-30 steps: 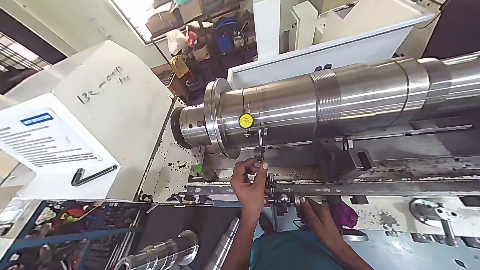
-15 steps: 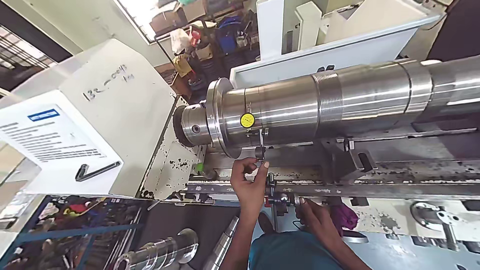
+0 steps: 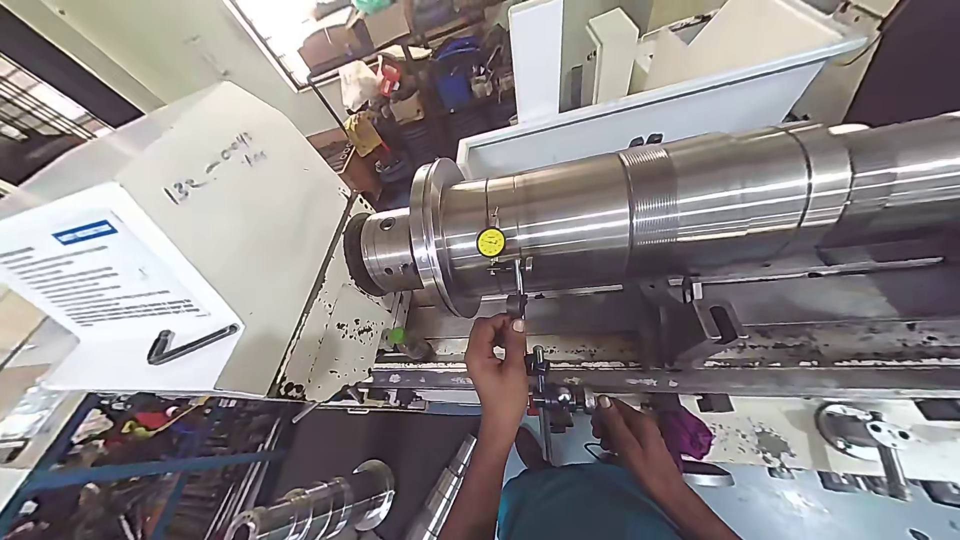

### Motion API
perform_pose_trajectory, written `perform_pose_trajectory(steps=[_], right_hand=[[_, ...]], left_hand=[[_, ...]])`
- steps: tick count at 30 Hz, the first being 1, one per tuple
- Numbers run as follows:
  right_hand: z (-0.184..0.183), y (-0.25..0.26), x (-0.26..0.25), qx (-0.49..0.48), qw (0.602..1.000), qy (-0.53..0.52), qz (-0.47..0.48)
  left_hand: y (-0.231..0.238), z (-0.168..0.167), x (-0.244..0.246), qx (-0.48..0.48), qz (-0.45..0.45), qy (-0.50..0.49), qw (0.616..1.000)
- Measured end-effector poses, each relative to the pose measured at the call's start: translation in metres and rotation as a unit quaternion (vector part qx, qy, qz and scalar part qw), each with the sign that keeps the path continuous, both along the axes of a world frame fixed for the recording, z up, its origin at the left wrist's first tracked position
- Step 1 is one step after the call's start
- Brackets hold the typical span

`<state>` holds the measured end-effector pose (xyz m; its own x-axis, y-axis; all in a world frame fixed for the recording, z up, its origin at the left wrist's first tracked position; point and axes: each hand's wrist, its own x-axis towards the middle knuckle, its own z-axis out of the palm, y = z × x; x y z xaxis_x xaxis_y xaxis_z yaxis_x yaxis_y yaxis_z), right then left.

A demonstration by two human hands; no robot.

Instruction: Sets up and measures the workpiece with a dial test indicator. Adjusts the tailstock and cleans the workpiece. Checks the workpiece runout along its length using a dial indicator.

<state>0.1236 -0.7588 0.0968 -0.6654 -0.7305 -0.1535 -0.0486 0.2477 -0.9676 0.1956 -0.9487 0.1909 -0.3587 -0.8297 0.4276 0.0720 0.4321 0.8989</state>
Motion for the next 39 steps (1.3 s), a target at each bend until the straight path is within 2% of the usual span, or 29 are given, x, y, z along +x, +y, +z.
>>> perform_pose_trajectory(steps=[39], right_hand=[[-0.0033,-0.0040,0.0017,-0.002,1.000,0.010,0.002]], left_hand=[[-0.0014,0.0052,-0.0025,-0.005,0.043,-0.011,0.999]])
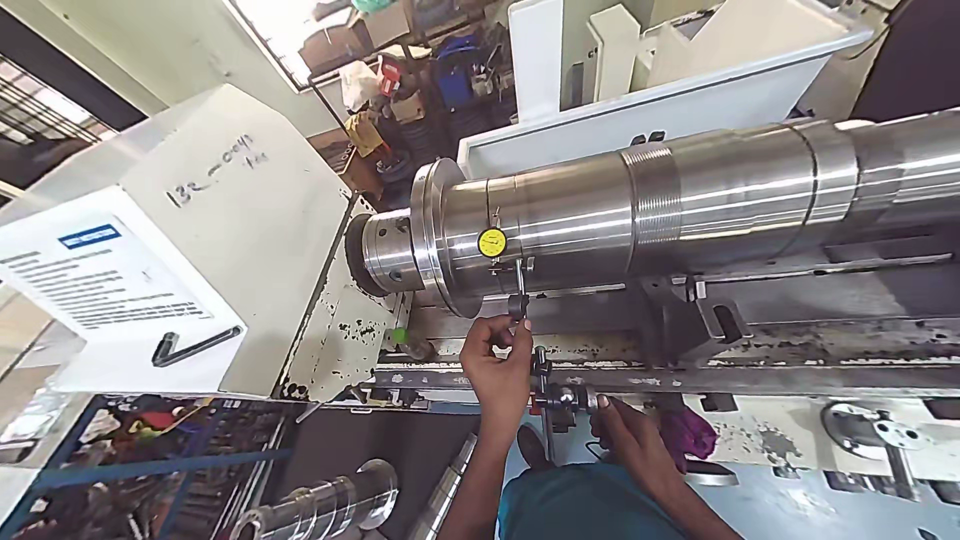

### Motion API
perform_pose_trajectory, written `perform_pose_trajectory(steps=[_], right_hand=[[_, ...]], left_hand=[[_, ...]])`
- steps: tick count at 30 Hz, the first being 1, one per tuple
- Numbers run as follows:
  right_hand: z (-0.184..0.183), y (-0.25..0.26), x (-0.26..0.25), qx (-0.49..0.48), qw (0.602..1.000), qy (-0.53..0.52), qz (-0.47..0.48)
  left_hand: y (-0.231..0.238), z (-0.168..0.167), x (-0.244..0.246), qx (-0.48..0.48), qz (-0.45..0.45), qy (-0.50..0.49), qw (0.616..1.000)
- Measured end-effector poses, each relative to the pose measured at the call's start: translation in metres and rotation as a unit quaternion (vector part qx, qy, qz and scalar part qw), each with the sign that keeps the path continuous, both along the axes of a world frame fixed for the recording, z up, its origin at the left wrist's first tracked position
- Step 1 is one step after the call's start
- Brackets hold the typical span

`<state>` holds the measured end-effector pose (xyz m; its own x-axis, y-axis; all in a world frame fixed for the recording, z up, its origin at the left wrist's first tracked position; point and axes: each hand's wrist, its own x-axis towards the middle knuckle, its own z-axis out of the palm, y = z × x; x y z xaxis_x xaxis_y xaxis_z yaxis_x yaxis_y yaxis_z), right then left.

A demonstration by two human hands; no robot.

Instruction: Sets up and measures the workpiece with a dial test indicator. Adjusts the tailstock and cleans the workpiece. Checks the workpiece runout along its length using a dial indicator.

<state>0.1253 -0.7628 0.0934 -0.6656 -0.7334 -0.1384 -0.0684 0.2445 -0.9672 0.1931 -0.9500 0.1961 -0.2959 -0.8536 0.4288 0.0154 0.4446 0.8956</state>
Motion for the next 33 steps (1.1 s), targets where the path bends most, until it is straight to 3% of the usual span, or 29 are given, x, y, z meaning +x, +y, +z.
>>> perform_pose_trajectory(steps=[33], right_hand=[[-0.0001,-0.0004,-0.0013,-0.001,1.000,-0.005,-0.002]], left_hand=[[0.0002,-0.0052,-0.0047,-0.024,0.024,0.015,0.999]])
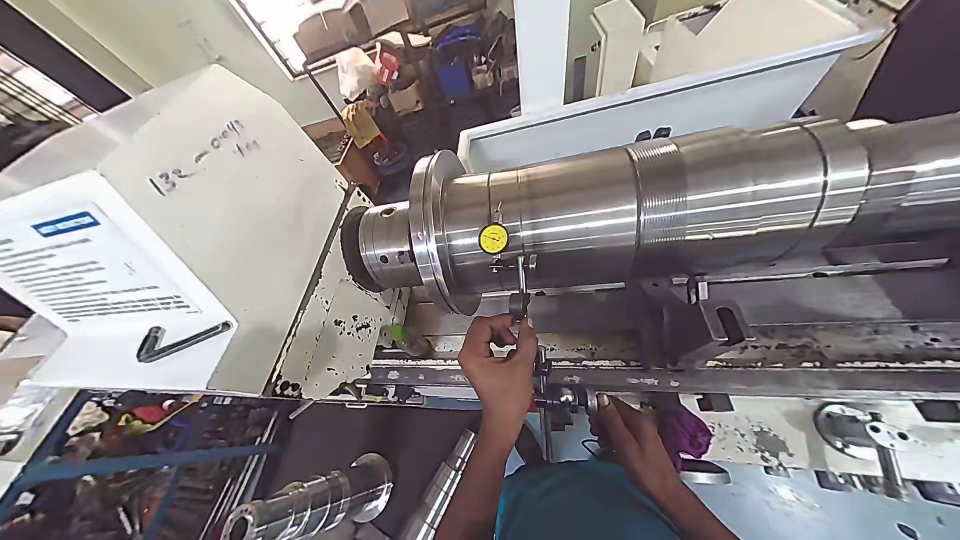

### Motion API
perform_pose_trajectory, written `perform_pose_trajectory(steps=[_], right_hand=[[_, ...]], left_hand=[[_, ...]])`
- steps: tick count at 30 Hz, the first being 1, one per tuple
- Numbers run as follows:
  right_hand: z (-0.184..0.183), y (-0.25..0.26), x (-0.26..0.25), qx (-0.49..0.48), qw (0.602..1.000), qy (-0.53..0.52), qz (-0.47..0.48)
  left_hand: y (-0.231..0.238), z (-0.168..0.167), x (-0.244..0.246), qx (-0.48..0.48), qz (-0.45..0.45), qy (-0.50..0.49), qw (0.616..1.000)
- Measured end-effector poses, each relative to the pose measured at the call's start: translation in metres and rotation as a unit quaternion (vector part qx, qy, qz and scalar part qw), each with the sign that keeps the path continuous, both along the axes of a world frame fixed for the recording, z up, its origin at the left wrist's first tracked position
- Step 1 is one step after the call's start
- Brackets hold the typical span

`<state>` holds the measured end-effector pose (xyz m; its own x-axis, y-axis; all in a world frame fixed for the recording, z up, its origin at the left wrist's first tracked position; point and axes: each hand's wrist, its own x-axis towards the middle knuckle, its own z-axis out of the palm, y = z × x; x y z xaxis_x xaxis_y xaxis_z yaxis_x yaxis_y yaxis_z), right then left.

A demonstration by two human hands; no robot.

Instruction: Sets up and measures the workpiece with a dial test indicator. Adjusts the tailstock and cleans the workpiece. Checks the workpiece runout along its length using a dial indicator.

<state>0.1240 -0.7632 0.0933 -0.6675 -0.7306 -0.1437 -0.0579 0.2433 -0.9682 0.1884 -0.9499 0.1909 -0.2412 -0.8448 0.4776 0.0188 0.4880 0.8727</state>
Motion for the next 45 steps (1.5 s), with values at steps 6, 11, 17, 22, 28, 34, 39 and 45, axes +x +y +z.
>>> perform_pose_trajectory(steps=[6,11,17,22,28,34,39,45], right_hand=[[-0.002,0.000,0.001,0.000,1.000,0.001,-0.002],[-0.002,0.000,0.001,-0.003,1.000,0.005,-0.003],[-0.001,0.000,0.001,0.003,1.000,0.004,-0.004],[-0.001,0.000,0.001,0.001,1.000,-0.006,0.000],[-0.001,-0.001,0.001,-0.002,1.000,-0.003,0.008],[-0.003,0.000,0.001,-0.004,1.000,-0.002,0.014],[-0.001,0.000,0.000,-0.009,1.000,-0.007,0.010],[-0.002,0.000,-0.002,-0.006,1.000,-0.006,0.014]], left_hand=[[0.000,0.001,0.000,-0.003,0.000,0.001,1.000],[0.000,0.000,0.000,-0.002,0.000,0.007,1.000],[0.001,0.000,0.000,-0.002,0.004,0.004,1.000],[0.003,-0.002,0.001,-0.014,0.009,0.004,1.000],[0.002,-0.004,0.004,-0.016,-0.001,0.001,1.000],[0.001,-0.007,0.008,-0.010,-0.002,-0.007,1.000],[0.001,-0.009,0.011,-0.008,-0.006,0.001,1.000],[0.001,-0.009,0.015,-0.008,-0.004,-0.006,1.000]])
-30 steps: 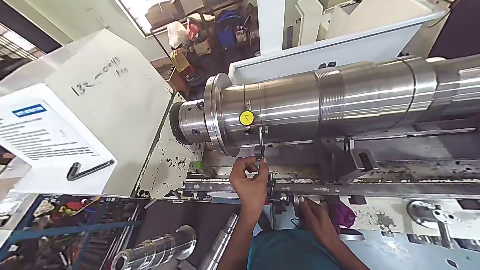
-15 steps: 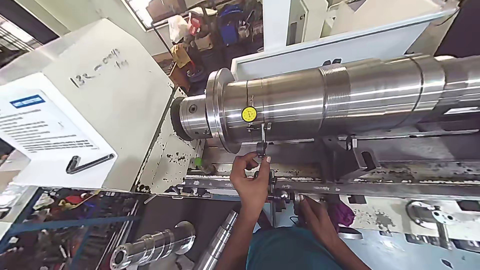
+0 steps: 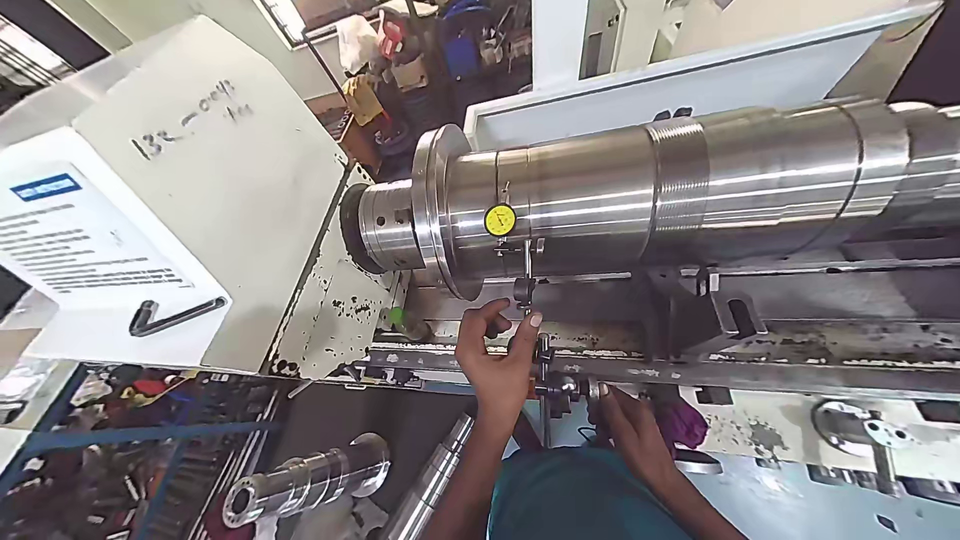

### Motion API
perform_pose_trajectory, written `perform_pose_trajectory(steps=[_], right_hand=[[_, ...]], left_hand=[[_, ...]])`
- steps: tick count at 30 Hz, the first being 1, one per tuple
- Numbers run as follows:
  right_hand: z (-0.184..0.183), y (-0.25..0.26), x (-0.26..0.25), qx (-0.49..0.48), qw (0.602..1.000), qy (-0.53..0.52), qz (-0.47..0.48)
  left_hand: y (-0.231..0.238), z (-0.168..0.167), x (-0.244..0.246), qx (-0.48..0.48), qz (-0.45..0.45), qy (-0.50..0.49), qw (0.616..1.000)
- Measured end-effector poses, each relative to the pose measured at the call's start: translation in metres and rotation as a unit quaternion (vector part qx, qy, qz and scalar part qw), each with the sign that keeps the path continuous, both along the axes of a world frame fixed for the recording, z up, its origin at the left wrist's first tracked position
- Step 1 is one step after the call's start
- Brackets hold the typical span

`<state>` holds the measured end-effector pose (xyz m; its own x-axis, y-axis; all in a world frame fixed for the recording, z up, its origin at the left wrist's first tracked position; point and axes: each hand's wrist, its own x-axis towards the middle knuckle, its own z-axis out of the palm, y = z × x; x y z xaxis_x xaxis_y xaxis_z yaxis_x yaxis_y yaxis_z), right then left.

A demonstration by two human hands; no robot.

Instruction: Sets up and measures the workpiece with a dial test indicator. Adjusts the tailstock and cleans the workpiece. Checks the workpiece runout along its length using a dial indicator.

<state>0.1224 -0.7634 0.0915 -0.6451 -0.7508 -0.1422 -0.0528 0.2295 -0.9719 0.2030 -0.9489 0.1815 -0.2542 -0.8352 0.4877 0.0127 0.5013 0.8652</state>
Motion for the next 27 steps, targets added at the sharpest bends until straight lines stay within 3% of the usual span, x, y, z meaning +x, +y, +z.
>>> perform_pose_trajectory(steps=[27], right_hand=[[0.0000,0.0017,-0.0033,-0.001,1.000,-0.007,-0.004]], left_hand=[[0.0016,0.0004,0.0020,-0.010,0.014,0.002,1.000]])
